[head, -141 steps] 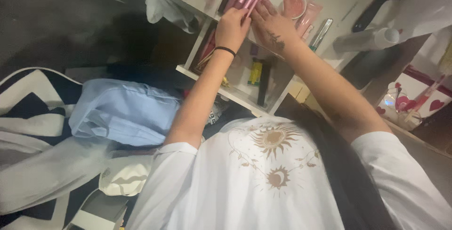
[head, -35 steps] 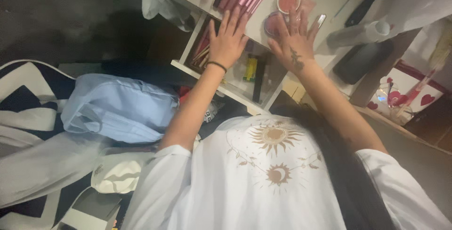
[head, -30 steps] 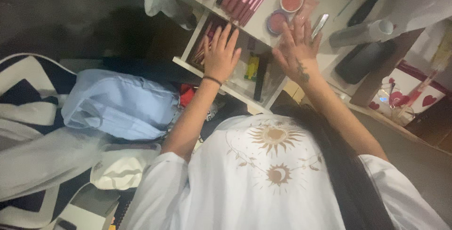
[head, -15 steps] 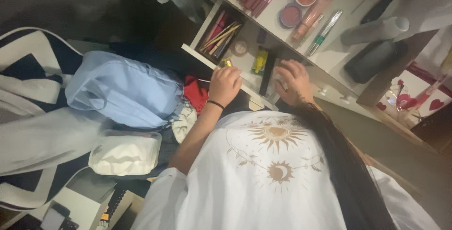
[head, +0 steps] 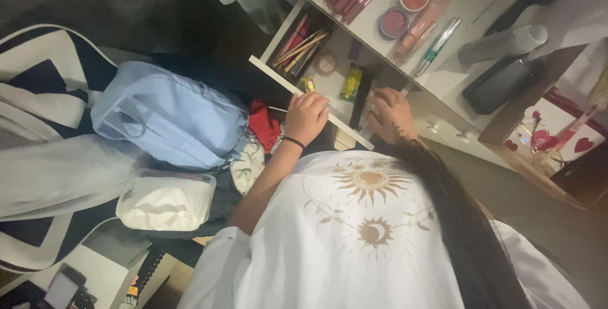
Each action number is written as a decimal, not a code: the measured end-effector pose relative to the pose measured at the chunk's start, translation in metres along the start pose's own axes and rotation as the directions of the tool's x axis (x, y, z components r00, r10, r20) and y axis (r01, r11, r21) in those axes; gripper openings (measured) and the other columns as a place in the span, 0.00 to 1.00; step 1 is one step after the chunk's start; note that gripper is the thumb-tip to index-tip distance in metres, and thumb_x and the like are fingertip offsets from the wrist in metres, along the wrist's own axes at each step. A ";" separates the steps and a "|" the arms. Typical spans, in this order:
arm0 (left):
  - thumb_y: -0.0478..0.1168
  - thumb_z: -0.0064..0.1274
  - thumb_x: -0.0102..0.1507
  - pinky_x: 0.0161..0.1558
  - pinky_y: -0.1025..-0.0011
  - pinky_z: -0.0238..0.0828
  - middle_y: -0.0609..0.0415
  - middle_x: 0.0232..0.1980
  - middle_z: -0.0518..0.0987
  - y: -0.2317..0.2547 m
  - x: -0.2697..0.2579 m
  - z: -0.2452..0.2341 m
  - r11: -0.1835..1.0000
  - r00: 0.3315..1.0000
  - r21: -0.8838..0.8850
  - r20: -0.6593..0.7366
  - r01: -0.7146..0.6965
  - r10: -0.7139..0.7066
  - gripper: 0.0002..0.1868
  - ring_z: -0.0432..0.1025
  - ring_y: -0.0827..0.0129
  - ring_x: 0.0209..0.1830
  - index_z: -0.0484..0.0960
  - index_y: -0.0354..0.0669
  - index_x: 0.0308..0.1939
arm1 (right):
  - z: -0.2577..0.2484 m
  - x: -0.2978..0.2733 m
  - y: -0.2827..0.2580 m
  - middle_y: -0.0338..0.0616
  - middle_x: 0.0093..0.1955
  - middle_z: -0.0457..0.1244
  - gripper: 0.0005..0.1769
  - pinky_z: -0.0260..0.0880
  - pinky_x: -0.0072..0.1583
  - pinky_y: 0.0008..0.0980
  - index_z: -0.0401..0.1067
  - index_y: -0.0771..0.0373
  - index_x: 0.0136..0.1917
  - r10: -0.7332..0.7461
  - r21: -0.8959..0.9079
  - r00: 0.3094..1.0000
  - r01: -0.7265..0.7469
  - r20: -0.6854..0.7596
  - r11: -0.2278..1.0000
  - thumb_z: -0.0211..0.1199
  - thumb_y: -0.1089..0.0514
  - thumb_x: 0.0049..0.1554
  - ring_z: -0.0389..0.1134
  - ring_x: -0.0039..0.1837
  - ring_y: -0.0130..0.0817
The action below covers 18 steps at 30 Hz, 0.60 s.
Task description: The person organizes makeup items in a drawer by picking up various products, inspecting them, and placing them back in an orderly arrangement. The person handles lipsticks, brushes, and compacts, moving them between the drawer and the vanity surface.
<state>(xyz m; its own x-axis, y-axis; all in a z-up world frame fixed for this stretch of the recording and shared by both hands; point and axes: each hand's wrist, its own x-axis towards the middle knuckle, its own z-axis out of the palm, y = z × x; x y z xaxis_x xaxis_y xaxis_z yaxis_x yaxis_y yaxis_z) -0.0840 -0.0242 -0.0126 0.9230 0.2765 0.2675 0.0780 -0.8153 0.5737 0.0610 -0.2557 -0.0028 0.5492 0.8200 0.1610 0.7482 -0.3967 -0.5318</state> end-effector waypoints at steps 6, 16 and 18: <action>0.41 0.58 0.60 0.65 0.45 0.59 0.53 0.51 0.81 0.000 -0.001 0.002 0.998 0.999 0.055 0.050 0.019 -0.021 0.11 0.73 0.58 0.58 0.86 0.46 0.45 | 0.000 -0.001 0.002 0.55 0.65 0.64 0.21 0.60 0.70 0.54 0.74 0.63 0.61 0.018 -0.025 0.999 -0.017 0.029 1.000 0.65 0.58 0.54 0.60 0.71 0.58; 0.40 0.56 0.64 0.64 0.50 0.64 0.55 0.53 0.82 -0.004 -0.005 -0.004 0.997 0.998 -0.027 0.018 0.068 -0.068 0.08 0.74 0.59 0.58 0.85 0.46 0.46 | 0.005 0.036 0.008 0.57 0.66 0.64 0.26 0.66 0.64 0.53 0.71 0.64 0.64 0.150 -0.119 0.978 -0.134 0.142 0.984 0.66 0.55 0.53 0.65 0.66 0.57; 0.40 0.57 0.62 0.63 0.48 0.62 0.54 0.52 0.82 -0.004 -0.007 -0.008 0.998 0.998 -0.004 -0.019 0.056 -0.057 0.09 0.74 0.58 0.56 0.85 0.46 0.45 | 0.011 0.048 0.016 0.63 0.64 0.63 0.36 0.68 0.61 0.53 0.66 0.68 0.69 0.282 -0.193 0.927 -0.238 0.245 0.952 0.68 0.52 0.51 0.66 0.62 0.60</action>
<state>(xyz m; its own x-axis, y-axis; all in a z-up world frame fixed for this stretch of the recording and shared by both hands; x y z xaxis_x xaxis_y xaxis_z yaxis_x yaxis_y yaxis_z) -0.0941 -0.0191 -0.0110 0.9097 0.3319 0.2494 0.1283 -0.7962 0.5913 0.0953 -0.2186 -0.0126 0.6291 0.7499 -0.2047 0.6531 -0.6528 -0.3838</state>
